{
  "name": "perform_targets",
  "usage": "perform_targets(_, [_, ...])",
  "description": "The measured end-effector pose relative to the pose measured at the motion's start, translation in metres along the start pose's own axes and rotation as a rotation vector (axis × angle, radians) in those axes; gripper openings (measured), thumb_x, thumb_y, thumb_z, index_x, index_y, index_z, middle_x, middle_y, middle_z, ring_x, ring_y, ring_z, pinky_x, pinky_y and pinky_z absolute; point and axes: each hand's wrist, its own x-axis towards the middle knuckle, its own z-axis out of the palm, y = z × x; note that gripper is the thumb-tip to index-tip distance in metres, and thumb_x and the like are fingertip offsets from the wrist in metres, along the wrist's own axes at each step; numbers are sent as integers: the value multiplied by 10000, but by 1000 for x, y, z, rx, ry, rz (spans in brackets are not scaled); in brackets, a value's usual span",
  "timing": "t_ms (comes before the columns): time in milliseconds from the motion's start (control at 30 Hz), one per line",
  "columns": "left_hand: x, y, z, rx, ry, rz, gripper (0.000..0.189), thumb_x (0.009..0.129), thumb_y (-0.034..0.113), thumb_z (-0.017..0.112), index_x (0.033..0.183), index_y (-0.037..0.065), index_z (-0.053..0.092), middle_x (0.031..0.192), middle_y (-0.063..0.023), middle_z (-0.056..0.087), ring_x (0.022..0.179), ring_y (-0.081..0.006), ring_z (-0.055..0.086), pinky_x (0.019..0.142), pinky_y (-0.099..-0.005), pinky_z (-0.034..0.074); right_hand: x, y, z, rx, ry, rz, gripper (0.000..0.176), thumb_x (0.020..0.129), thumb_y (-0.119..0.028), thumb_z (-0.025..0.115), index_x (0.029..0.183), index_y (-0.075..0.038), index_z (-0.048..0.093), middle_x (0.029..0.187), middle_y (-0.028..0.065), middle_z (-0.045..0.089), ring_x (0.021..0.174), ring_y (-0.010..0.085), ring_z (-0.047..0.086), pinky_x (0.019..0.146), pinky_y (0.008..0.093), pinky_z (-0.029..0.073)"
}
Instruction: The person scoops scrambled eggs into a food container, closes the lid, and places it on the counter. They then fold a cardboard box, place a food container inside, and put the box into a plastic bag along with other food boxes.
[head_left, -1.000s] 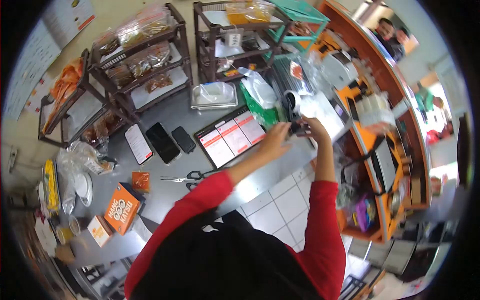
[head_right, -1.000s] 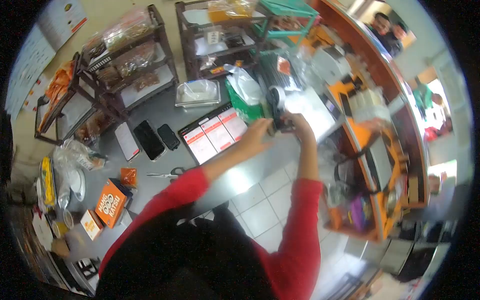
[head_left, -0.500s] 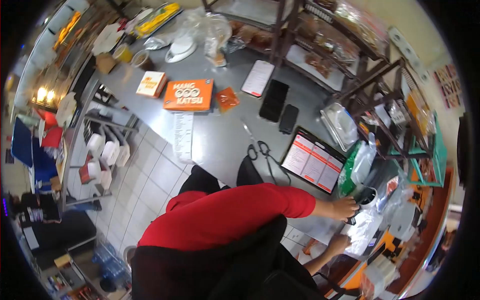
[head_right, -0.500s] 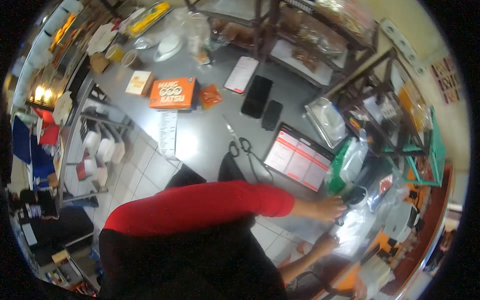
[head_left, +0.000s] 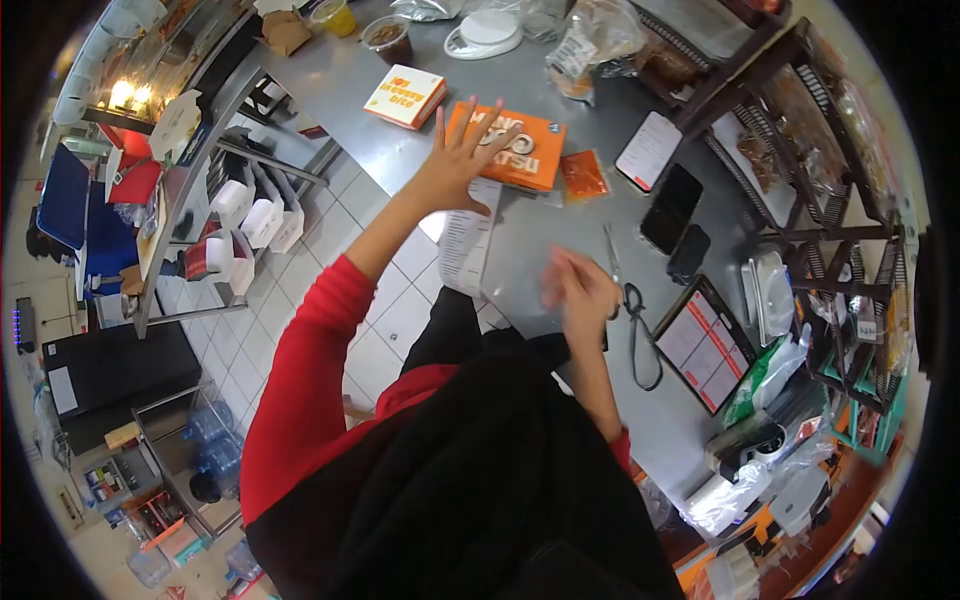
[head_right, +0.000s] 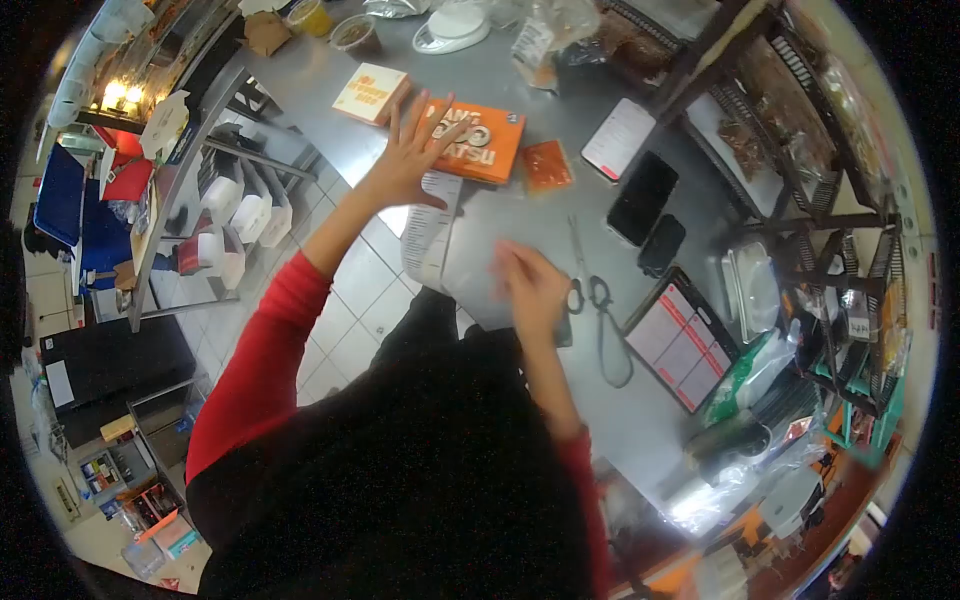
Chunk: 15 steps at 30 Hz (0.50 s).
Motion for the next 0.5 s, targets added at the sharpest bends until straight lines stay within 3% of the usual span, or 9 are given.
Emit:
perform_targets(67, [7,-32,33,-110,90,74,1059,580,510,756,1445,227,215,1487,-166,172,1365,-424,108,1055,-618,109,40,17,55,20,-84,-12,165,849,-80,633,941,55,662,678,82,631,498,89,534,420,205,394])
perform_targets(133, [12,-48,55,-248,132,144,930,688,484,683,1442,191,224,1471,-191,198,1346,-441,161,1049,-618,127,69,36,92,104,1,-58,175,850,-82,633,964,47,663,686,79,639,494,92,541,419,199,390])
perform_targets(267, [8,-48,65,-225,163,106,845,743,445,641,1422,115,262,1450,-232,208,1331,-462,172,1043,-627,125,102,71,122,64,186,-149,272,829,-111,662,1070,13,642,693,73,650,496,101,559,425,213,392])
perform_targets(367, [8,-50,68,-296,174,101,852,737,459,641,1414,94,275,1450,-237,203,1331,-469,163,1033,-645,122,98,66,123,-416,325,-132,352,817,-173,689,1131,-30,620,702,54,640,458,91,523,396,192,348])
perform_targets(400, [9,-51,68,-288,150,110,841,746,468,626,1410,83,281,1452,-241,192,1333,-472,152,1024,-658,121,94,36,130,-827,401,-5,456,770,-261,726,1186,-122,604,785,28,652,578,98,555,516,254,404])
perform_targets(500, [9,-55,68,-408,171,129,872,732,357,687,1425,77,239,1463,-237,152,1329,-473,141,1035,-631,131,100,51,108,-1352,485,-576,509,737,-308,722,1219,-230,580,904,-5,662,766,153,613,780,381,394])
